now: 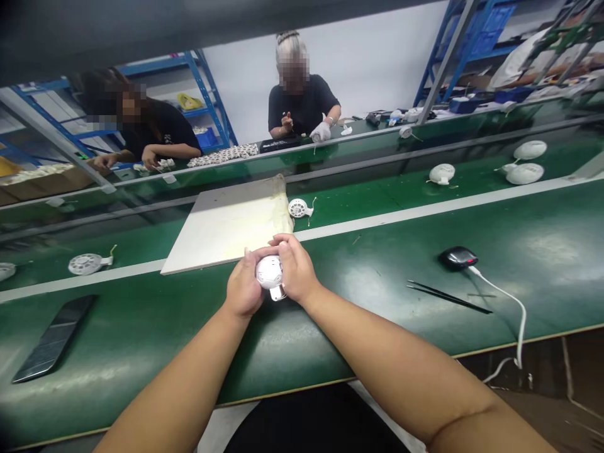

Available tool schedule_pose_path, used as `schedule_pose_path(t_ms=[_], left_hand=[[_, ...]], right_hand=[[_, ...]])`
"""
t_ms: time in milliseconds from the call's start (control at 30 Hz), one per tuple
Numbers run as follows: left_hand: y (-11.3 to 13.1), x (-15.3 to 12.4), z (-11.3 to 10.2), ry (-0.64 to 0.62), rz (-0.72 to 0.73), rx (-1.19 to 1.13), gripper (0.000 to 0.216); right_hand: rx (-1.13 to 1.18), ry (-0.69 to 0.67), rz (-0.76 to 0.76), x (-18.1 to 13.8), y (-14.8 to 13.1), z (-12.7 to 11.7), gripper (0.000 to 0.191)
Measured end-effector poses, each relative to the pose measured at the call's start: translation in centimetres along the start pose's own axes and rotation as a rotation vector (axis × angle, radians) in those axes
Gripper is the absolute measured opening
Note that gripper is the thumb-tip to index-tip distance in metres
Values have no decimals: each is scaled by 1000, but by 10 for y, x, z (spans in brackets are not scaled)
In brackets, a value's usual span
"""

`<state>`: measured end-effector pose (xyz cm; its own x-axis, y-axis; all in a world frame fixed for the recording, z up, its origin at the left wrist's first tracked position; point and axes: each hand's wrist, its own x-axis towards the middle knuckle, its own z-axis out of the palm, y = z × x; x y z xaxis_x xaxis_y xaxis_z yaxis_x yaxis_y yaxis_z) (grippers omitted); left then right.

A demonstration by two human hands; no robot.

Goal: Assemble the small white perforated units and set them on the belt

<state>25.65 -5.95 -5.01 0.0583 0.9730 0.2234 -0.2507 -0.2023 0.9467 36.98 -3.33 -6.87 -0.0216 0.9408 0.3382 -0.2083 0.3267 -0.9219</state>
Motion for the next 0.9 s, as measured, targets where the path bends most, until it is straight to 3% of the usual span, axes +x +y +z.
schedule_pose_path(t_ms=[233,567,633,733,833,900], left_hand=[[6,-5,5,4,149,211,52],[2,1,1,-10,129,368,46],[3,5,-4,28,151,354,45],[7,9,-11,90,229,288,45],[7,10,-19,122,177,277,48],[5,12,-27,102,68,265,57]], right_hand=[[126,-57,69,-5,-4,4,55],[-218,-58,31,-2,1,-3,54],[-316,-112,41,4,-6,-8,53],[-352,-302,96,7,-18,-13,54],[-383,-337,78,5,-22,-16,69],[-488,-288,-65,4,-22,-18,80]])
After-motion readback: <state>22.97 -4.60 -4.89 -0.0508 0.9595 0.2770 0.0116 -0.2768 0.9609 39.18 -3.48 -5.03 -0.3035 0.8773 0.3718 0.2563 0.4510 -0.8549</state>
